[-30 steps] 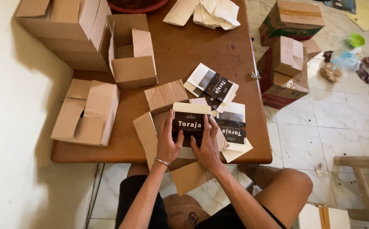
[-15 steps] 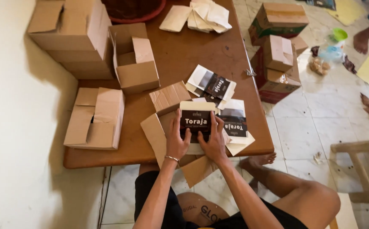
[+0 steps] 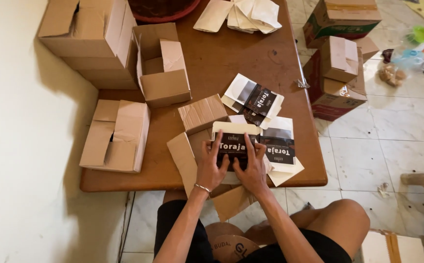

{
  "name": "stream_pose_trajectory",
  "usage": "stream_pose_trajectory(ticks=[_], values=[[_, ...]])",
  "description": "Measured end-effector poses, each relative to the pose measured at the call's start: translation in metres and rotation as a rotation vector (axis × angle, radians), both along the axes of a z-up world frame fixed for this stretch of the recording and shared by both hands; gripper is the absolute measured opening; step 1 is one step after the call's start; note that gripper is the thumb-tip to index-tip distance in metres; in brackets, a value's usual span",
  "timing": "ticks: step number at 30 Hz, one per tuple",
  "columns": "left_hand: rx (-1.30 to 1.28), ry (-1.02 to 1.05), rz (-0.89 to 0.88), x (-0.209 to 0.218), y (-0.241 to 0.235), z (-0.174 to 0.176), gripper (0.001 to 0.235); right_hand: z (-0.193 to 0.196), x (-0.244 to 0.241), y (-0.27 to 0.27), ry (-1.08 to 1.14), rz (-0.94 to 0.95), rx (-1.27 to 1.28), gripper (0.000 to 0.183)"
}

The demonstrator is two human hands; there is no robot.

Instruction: The person places individual coffee bags into a cardboard box and arranges them by hand on a wooden table.

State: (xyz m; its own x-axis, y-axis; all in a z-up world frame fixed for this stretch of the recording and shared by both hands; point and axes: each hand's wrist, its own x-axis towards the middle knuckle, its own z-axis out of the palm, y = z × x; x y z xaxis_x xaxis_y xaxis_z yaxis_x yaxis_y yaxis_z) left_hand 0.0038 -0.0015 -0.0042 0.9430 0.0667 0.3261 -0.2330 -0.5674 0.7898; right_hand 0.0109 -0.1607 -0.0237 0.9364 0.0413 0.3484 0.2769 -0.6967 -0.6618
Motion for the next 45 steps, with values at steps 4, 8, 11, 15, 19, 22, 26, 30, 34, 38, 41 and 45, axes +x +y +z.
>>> stream_pose_trajectory(ticks=[4, 8, 11, 15, 19, 22, 26, 30, 34, 38, 41, 45], values=[[-0.007, 0.081, -0.046, -0.003, 0.001, 0.010, 0.079, -0.001, 0.002, 0.001, 0.007, -0.009, 0.014, 0.091], [-0.053, 0.103, -0.036, -0.003, 0.001, 0.014, 0.082, 0.006, 0.001, 0.003, -0.001, -0.004, 0.017, 0.092], [0.009, 0.093, -0.043, -0.003, 0.001, 0.013, 0.080, 0.000, 0.002, 0.001, -0.023, 0.010, -0.015, 0.086], [-0.062, 0.134, -0.055, -0.008, -0.002, 0.018, 0.087, -0.001, -0.001, 0.001, -0.058, 0.004, 0.020, 0.099], [-0.036, 0.159, -0.080, -0.010, 0.000, 0.022, 0.087, -0.003, -0.001, -0.001, -0.068, 0.019, 0.013, 0.093], [-0.012, 0.191, -0.082, -0.013, 0.000, 0.018, 0.084, -0.003, -0.005, 0.000, -0.067, 0.017, 0.016, 0.091], [-0.039, 0.205, -0.066, -0.011, -0.001, 0.013, 0.085, 0.001, -0.005, -0.001, -0.098, 0.039, -0.021, 0.085], [-0.034, 0.187, -0.054, -0.010, -0.002, 0.011, 0.087, -0.013, -0.005, -0.004, -0.119, 0.044, 0.036, 0.095], [0.051, 0.121, -0.074, -0.013, -0.001, 0.007, 0.077, 0.006, -0.009, 0.000, -0.156, 0.055, 0.017, 0.093], [0.069, 0.030, -0.042, -0.018, -0.002, 0.004, 0.078, 0.025, -0.019, 0.002, -0.101, 0.083, 0.082, 0.085], [0.035, -0.016, -0.042, -0.010, 0.000, 0.010, 0.079, 0.054, -0.017, 0.008, -0.042, 0.071, 0.068, 0.086], [-0.071, -0.033, -0.057, -0.004, 0.003, 0.007, 0.080, 0.073, -0.014, 0.018, 0.001, 0.045, 0.118, 0.090]])
